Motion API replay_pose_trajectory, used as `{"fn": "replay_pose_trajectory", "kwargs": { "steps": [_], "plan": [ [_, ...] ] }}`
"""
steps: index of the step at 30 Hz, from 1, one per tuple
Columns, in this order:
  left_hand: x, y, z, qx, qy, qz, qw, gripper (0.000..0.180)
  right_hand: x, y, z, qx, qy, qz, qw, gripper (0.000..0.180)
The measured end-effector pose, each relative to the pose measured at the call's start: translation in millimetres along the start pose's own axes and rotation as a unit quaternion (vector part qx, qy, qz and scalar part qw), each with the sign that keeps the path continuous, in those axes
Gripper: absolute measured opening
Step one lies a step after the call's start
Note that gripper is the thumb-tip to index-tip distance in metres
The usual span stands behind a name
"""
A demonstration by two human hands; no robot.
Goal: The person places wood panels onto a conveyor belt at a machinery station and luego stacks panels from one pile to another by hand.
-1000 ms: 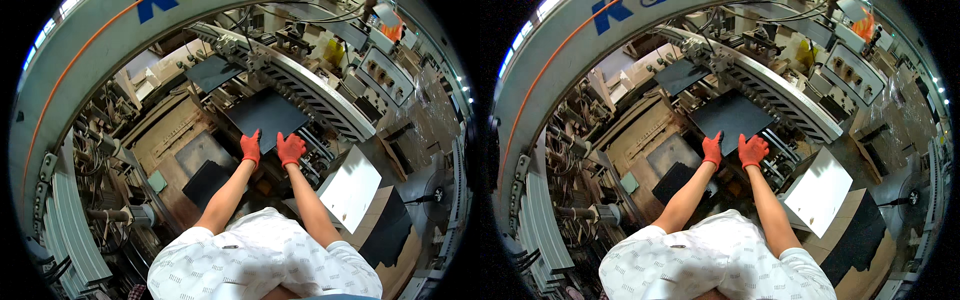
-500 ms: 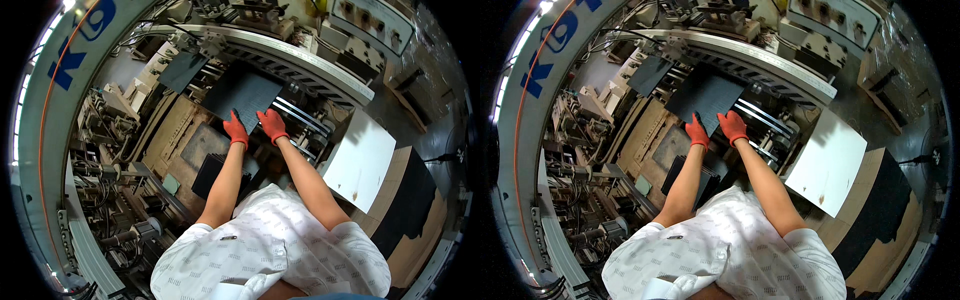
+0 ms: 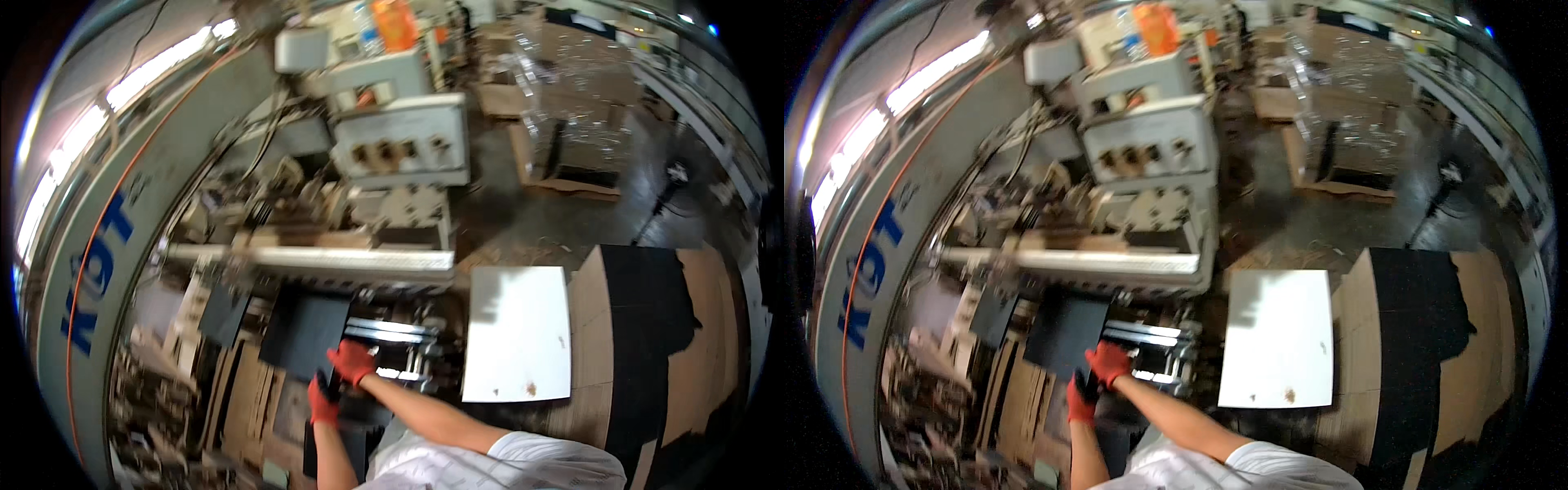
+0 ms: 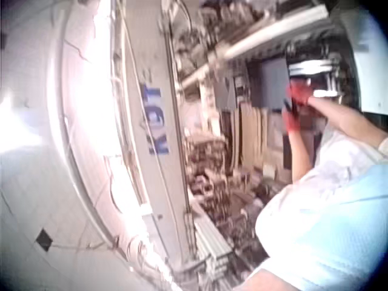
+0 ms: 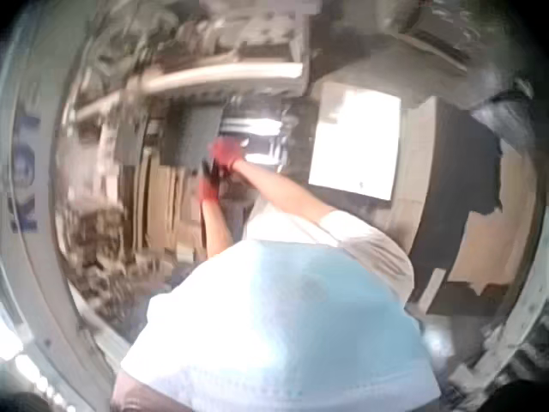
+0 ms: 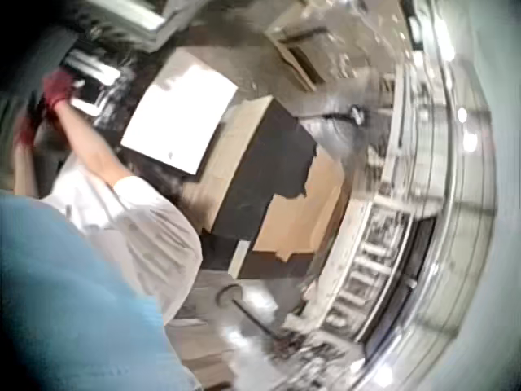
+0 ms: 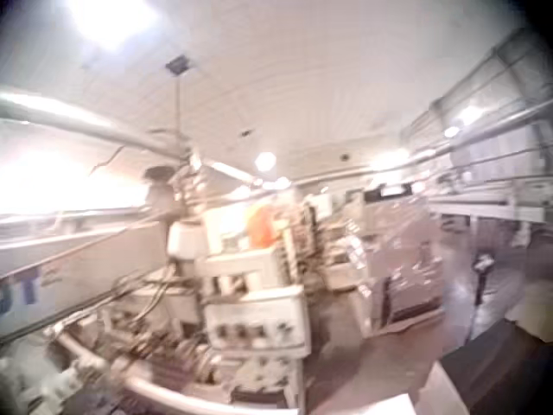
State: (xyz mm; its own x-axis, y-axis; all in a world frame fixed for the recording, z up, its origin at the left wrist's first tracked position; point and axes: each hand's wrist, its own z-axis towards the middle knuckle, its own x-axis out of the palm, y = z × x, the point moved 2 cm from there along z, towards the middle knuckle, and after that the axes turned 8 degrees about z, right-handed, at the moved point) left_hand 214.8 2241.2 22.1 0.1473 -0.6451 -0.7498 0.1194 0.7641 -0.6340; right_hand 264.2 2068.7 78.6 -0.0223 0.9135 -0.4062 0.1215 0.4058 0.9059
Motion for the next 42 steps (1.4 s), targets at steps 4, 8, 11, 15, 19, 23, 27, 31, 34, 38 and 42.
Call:
{"fn": "replay_pose_trajectory", "kwargs": {
  "steps": [4, 8, 11, 15, 19, 23, 27, 31, 34, 38, 42],
  "plan": [
    [-12, -9, -2, -0.070, 0.030, -0.211, 0.975, 0.026, 10, -5, 0, -0.014, -0.043, 0.018, 0.999, 0.056],
    [-21, -36, 0, -0.053, 0.032, -0.072, 0.996, 0.031, 3, -2, 3, -0.012, -0.021, 0.014, 1.000, 0.056],
    [-24, -54, -1, 0.034, -0.005, 0.066, 0.997, 0.035, -5, 1, -1, -0.040, -0.024, 0.033, 0.998, 0.056],
    [-7, -43, -25, -0.328, -0.069, -0.513, 0.790, 0.036, 9, -8, -3, -0.116, 0.005, -0.028, 0.993, 0.048],
    [10, -42, -69, -0.253, -0.055, -0.364, 0.895, 0.041, 13, -19, 8, -0.267, 0.047, -0.176, 0.946, 0.042],
    [8, 1, -142, -0.146, 0.061, 0.008, 0.987, 0.041, -16, -15, 17, -0.203, 0.027, -0.061, 0.977, 0.066],
    [32, 94, -343, -0.434, 0.082, 0.053, 0.896, 0.043, -21, -27, 16, -0.180, -0.042, -0.064, 0.981, 0.073],
    [83, 130, -581, -0.769, 0.059, -0.023, 0.636, 0.048, -2, -68, 49, -0.176, -0.014, -0.177, 0.968, 0.083],
    [93, 97, -708, -0.774, 0.067, -0.021, 0.629, 0.052, -1, -94, 81, -0.107, -0.002, -0.255, 0.961, 0.087],
    [91, 44, -779, -0.774, 0.055, -0.064, 0.628, 0.050, 29, -88, -2, -0.455, -0.031, -0.142, 0.879, 0.051],
    [79, 41, -765, -0.725, 0.009, -0.085, 0.684, 0.049, 136, -47, -175, -0.471, 0.174, -0.093, 0.860, 0.048]
  ]
}}
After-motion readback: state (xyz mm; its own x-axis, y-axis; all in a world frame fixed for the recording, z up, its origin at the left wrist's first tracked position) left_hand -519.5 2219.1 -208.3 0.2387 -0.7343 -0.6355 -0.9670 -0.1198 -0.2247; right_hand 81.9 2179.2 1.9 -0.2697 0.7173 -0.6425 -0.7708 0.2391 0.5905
